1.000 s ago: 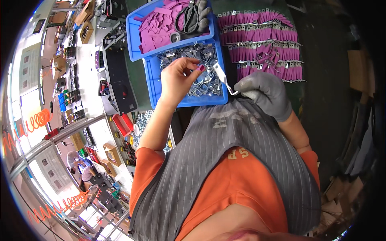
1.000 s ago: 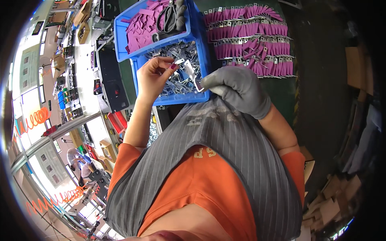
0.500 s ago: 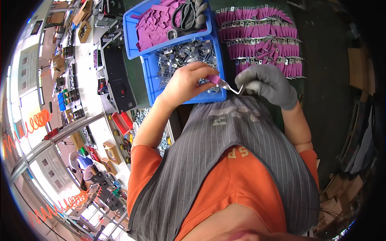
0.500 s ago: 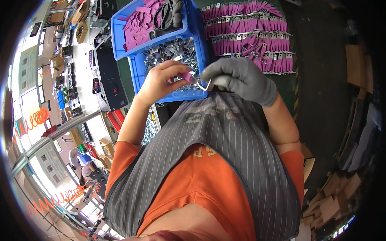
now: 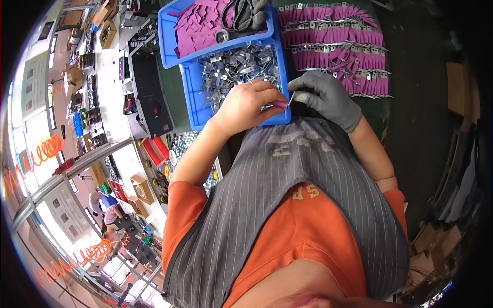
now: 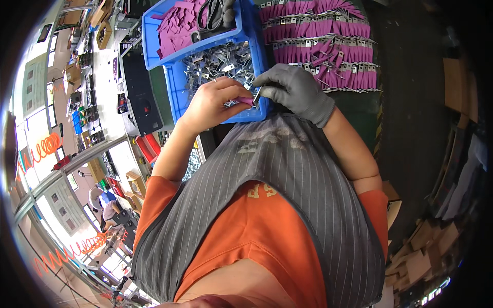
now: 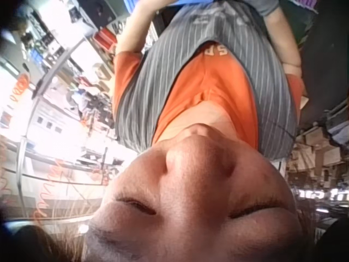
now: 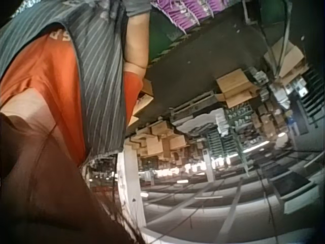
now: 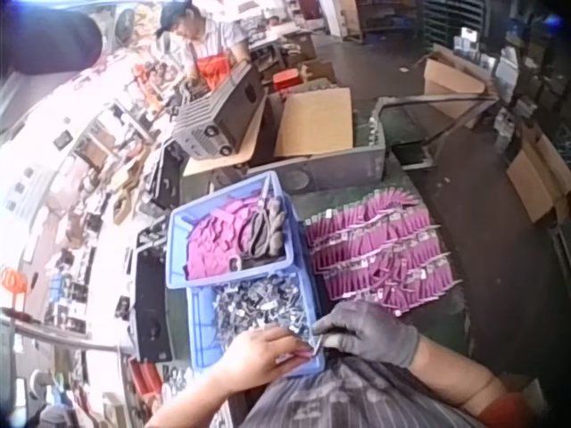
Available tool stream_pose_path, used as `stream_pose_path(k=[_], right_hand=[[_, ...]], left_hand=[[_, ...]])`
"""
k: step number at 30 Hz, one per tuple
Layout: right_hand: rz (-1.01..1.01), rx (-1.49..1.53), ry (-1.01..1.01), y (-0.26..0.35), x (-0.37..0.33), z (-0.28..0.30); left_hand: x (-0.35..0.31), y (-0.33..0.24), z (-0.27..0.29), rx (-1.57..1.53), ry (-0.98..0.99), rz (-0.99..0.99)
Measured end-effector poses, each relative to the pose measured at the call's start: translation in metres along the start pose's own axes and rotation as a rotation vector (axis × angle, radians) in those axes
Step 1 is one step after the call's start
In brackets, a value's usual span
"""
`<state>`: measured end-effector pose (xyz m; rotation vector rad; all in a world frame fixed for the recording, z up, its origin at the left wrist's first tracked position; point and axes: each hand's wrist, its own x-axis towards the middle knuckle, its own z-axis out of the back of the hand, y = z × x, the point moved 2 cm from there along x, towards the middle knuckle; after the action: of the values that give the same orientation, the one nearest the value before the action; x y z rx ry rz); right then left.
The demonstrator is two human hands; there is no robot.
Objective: The person repeatedly picks up small metal brackets from a blue bin and attaches pink plastic strips to them using a metal tool. The person then places the assembled units onto a green workbench surface. The task involves repetitive manual assembly of small hardware components.
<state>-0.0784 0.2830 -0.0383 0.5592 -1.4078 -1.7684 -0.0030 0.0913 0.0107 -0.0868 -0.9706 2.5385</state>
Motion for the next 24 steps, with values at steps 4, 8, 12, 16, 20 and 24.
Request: stream_pose_path(k=[4,8,12,16,20,24], right_hand=[[-0.041,-0.019,-0.091,-0.009,-0.008,-0.003],[-0.051,-0.184,-0.325,-0.037,-0.026,0.008],[-0.182,-0.409,-0.500,-0.084,-0.056,0.032],[-0.289,-0.443,-0.626,-0.123,-0.081,0.052],[-0.290,-0.292,-0.589,-0.123,-0.076,0.042],[-0.220,-0.210,-0.467,-0.091,-0.051,0.016]], left_hand=[[0.001,0.000,0.001,0.049,-0.222,-0.025],[-0.024,0.041,0.006,0.070,-0.232,0.487],[-0.066,0.099,-0.024,0.175,0.026,0.670],[-0.078,0.128,-0.055,0.263,0.158,0.708],[-0.065,0.139,-0.078,0.420,0.316,0.677],[-0.065,0.155,-0.097,0.557,0.391,0.605]])
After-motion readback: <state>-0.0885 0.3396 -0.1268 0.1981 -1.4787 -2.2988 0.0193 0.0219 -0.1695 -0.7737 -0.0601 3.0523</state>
